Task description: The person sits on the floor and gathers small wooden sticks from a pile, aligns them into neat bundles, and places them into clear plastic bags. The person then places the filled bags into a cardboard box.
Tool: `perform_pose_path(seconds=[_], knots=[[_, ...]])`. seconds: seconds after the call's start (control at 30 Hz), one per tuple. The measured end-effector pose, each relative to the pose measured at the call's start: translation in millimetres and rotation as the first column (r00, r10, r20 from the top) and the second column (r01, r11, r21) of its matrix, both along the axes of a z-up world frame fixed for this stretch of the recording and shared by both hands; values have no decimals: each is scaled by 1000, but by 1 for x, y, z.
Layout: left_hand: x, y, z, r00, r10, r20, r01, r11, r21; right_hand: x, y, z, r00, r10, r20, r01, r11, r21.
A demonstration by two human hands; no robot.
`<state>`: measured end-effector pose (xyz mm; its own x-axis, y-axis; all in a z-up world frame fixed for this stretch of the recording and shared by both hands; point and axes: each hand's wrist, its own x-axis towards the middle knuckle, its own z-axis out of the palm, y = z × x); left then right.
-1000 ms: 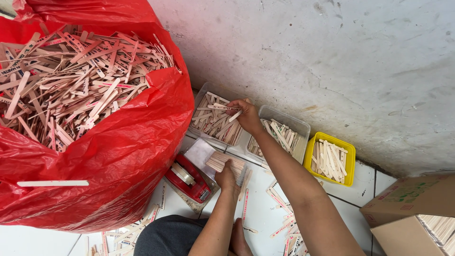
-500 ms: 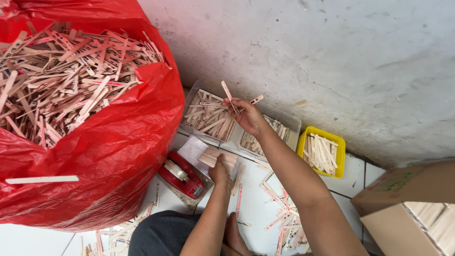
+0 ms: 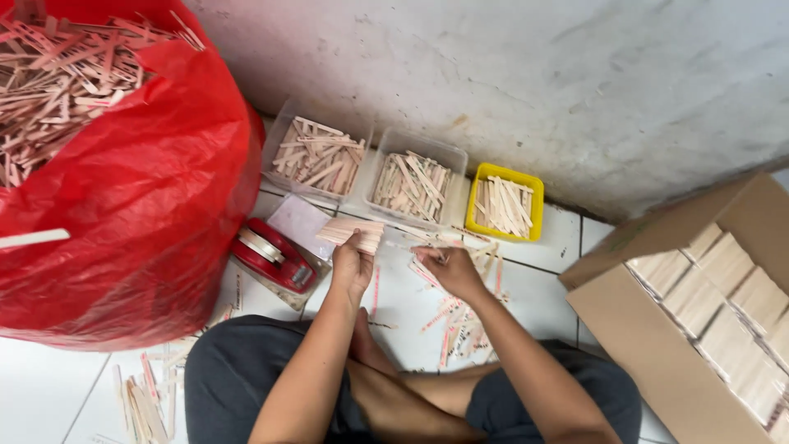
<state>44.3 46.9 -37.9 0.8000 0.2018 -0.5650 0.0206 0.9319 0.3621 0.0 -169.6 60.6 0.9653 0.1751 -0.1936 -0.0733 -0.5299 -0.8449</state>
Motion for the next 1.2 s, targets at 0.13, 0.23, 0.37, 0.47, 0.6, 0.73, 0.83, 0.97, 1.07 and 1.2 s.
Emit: perform_pose_path(seconds=[0.13, 0.23, 0.37, 0.47, 0.6, 0.73, 0.83, 0.97, 1.07, 1.2], knots=[[-25, -21, -6, 994, -94, 62, 93, 996, 7, -35, -20, -29, 998, -46, -46, 50, 995, 90], [-30, -22, -59, 985, -146, 90, 151, 987, -53, -54, -25, -20, 997, -44, -62, 51, 992, 117], [-38, -21, -40, 976, -157, 149, 165, 985, -46, -59, -23, 3, 997, -4, -83, 22, 975, 219], [-33, -19, -70, 972, -154, 175, 165, 985, -51, -61, -26, 6, 997, 39, -62, -22, 969, 248], [-37, -24, -77, 968, -200, 149, 205, 979, -16, -64, -18, 2, 998, 55, -18, -49, 971, 235], [-51, -23, -19, 975, -148, 165, 165, 982, -89, -58, -22, 20, 1000, -17, 2, 15, 954, 298], [-50, -20, -17, 977, -134, 164, 155, 981, -118, -48, -33, 5, 987, -140, 77, 121, 971, 207], [-35, -23, -58, 971, -172, 168, 190, 977, -94, -53, -27, 19, 990, -131, 56, 112, 961, 255], [-42, -32, -17, 969, -173, 174, 190, 978, -88, -58, -26, 23, 994, -90, 63, 69, 960, 272], [-30, -42, -9, 965, -160, 206, 183, 979, -94, -47, -33, 19, 981, -69, 179, 13, 954, 299]])
